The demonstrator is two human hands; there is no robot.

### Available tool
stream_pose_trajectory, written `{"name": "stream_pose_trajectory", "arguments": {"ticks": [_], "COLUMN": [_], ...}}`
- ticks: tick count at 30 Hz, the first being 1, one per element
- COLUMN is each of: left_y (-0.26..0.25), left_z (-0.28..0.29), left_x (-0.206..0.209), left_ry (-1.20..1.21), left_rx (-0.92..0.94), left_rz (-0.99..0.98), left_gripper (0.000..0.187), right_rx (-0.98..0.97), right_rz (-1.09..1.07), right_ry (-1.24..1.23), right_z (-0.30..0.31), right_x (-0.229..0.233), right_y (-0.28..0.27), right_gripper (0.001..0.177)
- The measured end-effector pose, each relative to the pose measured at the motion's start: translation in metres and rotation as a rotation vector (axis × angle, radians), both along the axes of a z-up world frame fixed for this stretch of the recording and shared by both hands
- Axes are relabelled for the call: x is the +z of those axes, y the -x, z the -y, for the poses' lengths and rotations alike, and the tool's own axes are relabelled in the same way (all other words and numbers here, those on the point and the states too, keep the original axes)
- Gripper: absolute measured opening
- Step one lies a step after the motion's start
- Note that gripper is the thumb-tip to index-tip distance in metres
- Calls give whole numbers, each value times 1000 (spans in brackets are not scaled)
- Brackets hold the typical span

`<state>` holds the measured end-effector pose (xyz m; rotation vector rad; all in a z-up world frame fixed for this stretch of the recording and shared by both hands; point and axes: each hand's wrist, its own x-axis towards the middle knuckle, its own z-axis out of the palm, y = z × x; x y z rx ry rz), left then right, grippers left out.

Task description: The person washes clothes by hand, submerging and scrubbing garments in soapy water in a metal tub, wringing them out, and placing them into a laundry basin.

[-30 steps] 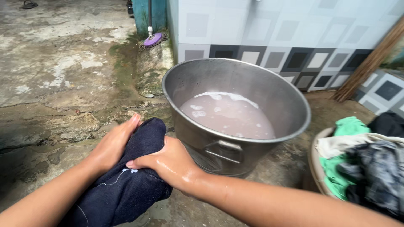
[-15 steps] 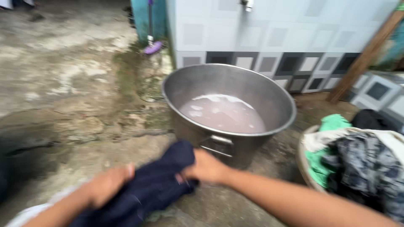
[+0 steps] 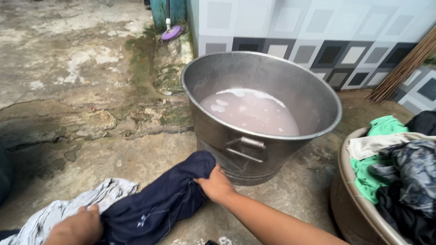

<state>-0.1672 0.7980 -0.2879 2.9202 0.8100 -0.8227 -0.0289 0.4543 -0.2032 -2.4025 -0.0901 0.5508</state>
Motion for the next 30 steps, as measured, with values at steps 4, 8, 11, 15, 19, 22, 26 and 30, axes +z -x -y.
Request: {"name": "stream_pose_trajectory", "arguments": {"ticks": [4, 8, 11, 15, 19, 22, 26, 30], "left_y": [-3, 7, 10, 4, 0, -15, -33, -42], "left_z": [-19, -9, -2, -6, 11, 30, 64, 92], "left_x": [16, 11, -2, -7, 7, 29, 63, 78], "left_ry": [38, 86, 35, 36, 31, 27, 200, 417], "left_rx": [-26, -49, -179, -102, -119, -213, -340, -303], "left_rz": [-361, -274, -225, -187, -73, 24, 227, 262], "left_gripper": [66, 95, 88, 82, 71, 67, 50, 44], "right_rx": [-113, 314, 750, 1111, 1231, 1130, 1027, 956], "right_rz": [-57, 719, 113, -49, 102, 130, 219, 218], "right_ry": [67, 34, -144, 229, 533, 319, 317, 388], "right_z": [-30, -57, -92, -142, -138, -130, -116, -89], "right_x": [-13, -30, -70, -158, -190, -161, -83, -17], "right_y": [8, 48, 71, 108, 119, 103, 64, 26], "right_gripper": [112, 77, 37, 36, 40, 40, 45, 40]}}
